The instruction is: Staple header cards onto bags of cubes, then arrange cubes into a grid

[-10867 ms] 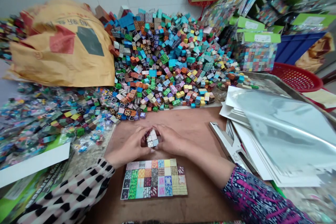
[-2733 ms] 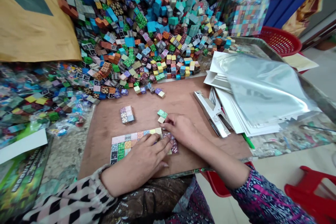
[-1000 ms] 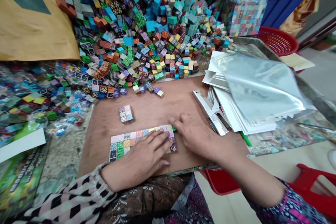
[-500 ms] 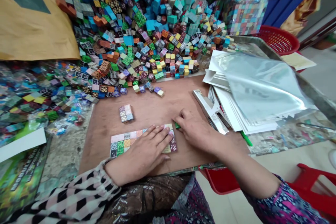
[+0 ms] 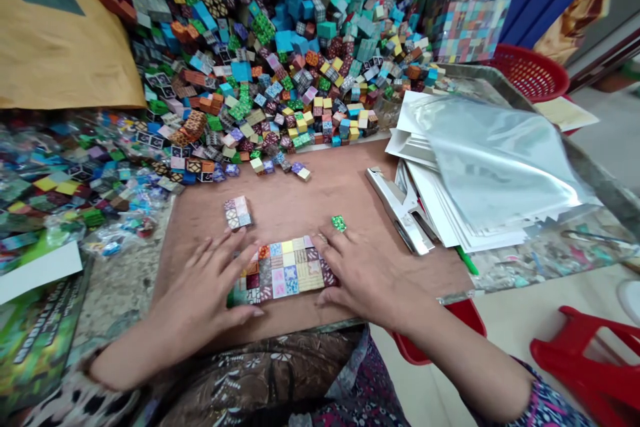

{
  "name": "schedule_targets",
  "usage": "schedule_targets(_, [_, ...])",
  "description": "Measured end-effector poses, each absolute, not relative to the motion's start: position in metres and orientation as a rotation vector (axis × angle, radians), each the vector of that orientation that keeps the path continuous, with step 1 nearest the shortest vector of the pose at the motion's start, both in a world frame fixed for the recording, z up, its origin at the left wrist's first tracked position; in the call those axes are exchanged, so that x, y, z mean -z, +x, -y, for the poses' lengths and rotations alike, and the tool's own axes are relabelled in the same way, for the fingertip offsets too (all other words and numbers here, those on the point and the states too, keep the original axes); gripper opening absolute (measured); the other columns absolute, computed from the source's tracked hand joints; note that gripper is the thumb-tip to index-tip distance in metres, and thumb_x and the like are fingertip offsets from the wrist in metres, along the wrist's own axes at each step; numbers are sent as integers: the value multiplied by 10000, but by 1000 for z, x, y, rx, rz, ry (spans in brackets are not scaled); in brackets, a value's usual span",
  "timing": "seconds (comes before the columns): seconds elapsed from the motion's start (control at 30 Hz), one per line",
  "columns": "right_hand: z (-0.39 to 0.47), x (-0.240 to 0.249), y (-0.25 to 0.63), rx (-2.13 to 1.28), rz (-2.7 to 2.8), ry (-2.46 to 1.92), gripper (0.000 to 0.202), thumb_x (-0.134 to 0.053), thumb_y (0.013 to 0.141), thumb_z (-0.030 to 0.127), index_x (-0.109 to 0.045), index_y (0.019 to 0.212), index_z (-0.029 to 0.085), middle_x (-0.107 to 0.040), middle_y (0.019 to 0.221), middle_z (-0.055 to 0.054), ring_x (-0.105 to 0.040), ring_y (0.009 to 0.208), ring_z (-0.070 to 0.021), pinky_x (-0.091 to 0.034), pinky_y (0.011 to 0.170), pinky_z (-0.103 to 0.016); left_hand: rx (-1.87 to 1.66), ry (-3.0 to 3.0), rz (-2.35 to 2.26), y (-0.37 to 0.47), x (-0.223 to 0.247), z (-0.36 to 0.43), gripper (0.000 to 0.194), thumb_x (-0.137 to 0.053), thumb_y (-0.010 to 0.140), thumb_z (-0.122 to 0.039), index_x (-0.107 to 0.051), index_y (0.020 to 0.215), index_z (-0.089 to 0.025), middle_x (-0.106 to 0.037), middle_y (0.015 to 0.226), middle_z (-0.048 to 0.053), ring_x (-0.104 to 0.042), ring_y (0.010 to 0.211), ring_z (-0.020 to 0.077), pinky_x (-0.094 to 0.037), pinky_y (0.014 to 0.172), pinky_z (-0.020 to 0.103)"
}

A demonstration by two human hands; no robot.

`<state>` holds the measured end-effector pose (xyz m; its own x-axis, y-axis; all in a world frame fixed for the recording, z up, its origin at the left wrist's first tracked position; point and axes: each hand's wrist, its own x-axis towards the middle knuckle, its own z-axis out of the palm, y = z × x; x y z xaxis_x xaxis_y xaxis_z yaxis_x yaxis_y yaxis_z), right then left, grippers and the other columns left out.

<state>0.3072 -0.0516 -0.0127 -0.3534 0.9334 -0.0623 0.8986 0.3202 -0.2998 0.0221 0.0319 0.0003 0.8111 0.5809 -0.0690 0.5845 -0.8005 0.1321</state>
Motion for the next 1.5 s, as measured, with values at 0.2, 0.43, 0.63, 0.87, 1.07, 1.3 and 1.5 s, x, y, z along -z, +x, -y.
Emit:
schedule_targets(0.2, [45,18,307,-341,2506,-1684,860,-758,755,513,-446,1454,122,-508,1421,-184,-486,1267,-367,-450,1043,-483,-74,2652,-1055,-14,18,-21,848,-593,843,-611,-261,1537,-256,-348,1572,149,-356,1425,377,-377,1124,566])
schedule_targets(0.43, [55,24,290,-112,2435,-1645,868,-669,757,666,-460,1429,158,-453,1434,-218,-441,1273,-403,-424,1025,-565,-476,2270,-1257,-8,30,-2,656,-531,942,-441,-252,1526,-333,-345,1586,62,-330,1456,269,-391,1138,506])
schedule_targets(0.63, [53,44,273,-60,2419,-1516,746,-547,885,597,-427,1433,106,-370,1500,-239,-319,1405,-376,-338,1126,-563,-637,2123,-1227,0,38,0,590,-479,973,-387,-285,1525,-320,-374,1573,59,-327,1458,257,-313,1183,526])
schedule_targets(0.87, [44,52,269,-98,2351,-1434,663,-538,905,553,-467,1384,100,-482,1391,-225,-413,1327,-369,-381,1088,-589,-787,1629,-1292,3,44,6,501,-432,980,-480,-452,1448,-304,-418,1548,43,-316,1462,242,-178,1237,505])
schedule_targets(1.07, [75,41,280,-114,2001,-1343,524,-570,914,353,-443,1385,160,-492,1332,-174,-465,1258,-310,-421,1040,-539,-1276,925,-1108,6,48,-2,384,-503,950,-510,-625,1236,-286,-647,1275,52,-555,1269,195,-355,1168,407])
schedule_targets(1.3, [118,61,279,-137,1554,-1558,211,-522,909,178,-531,1118,206,-539,1029,-79,-532,978,-212,-486,813,-386,-1362,792,-1018,8,45,-9,380,-607,889,-522,-680,1127,-234,-713,1068,53,-647,1092,160,-494,1010,292])
schedule_targets(1.5, [117,60,276,-146,1565,-1566,173,-476,918,127,-556,1035,227,-539,968,-52,-547,924,-195,-483,781,-367,-1383,750,-998,9,46,-11,379,-641,863,-525,-685,1093,-226,-718,1025,51,-658,1056,165,-505,983,303])
